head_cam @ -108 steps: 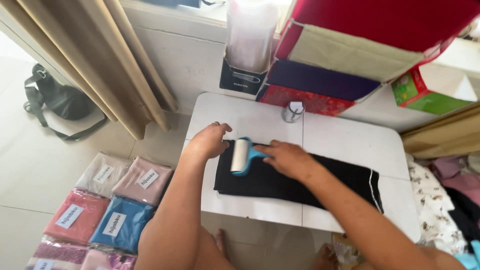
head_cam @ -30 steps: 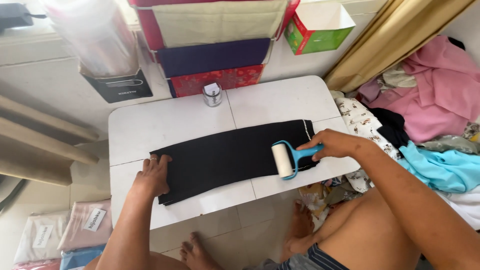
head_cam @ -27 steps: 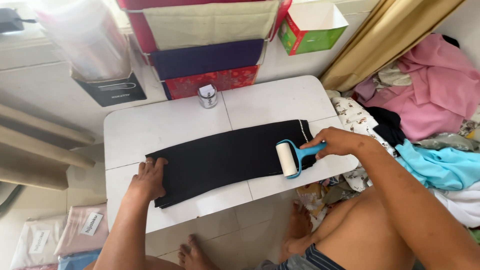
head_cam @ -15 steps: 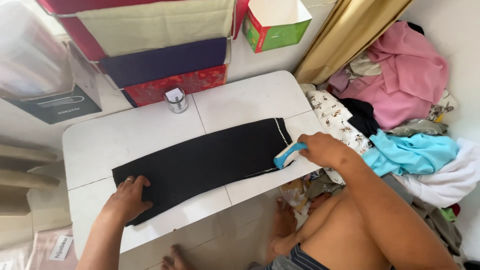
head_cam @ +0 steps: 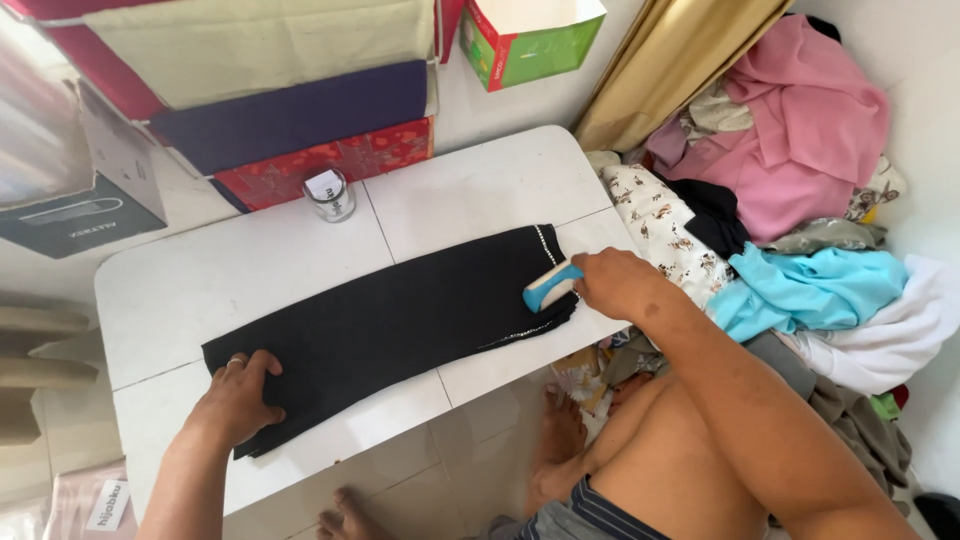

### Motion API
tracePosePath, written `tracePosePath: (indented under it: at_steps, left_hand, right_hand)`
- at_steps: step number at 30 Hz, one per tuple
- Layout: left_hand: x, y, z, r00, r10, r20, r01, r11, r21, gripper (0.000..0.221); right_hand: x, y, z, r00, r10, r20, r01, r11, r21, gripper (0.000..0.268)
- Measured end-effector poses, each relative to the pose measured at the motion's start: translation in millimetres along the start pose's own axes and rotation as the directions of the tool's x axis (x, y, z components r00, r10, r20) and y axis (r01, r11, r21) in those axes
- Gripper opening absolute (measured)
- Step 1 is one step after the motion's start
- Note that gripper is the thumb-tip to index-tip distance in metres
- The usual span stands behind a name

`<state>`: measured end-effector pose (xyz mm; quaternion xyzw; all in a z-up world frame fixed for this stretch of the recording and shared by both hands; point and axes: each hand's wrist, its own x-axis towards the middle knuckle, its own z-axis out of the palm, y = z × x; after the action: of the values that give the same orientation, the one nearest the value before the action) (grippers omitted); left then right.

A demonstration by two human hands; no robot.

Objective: Using a lint roller to remove lint and dust from a piece of black fabric on a table before folding it.

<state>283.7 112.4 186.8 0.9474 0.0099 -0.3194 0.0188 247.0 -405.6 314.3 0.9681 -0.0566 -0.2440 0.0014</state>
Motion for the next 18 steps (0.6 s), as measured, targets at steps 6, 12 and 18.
tracePosePath:
  at_steps: [6, 12, 18]
  left_hand:
    - [-3.5, 1.0, -0.9, 1.000, 0.011, -0.023, -0.010, 1.000, 0.004, 0.073]
    - [-4.8, 3.1, -2.8, 1.000, 0.000, -0.010, 0.000, 1.000, 0.026, 0.071]
    - [-3.9, -1.4, -10.1, 0.999, -0.007, 0.046, 0.009, 0.998, -0.054, 0.049]
  right_hand:
    - [-8.1, -6.4, -9.9, 0.998, 0.040, 0.048, -0.040, 0.999, -0.004, 0.032]
    - [-7.8, -0.9, -23.7, 1.000, -0.009, -0.015, 0.010, 0.998, 0.059, 0.030]
    - [20.7, -26.7, -10.1, 0.995, 0.044, -0.093, -0.036, 0.996, 0.083, 0.029]
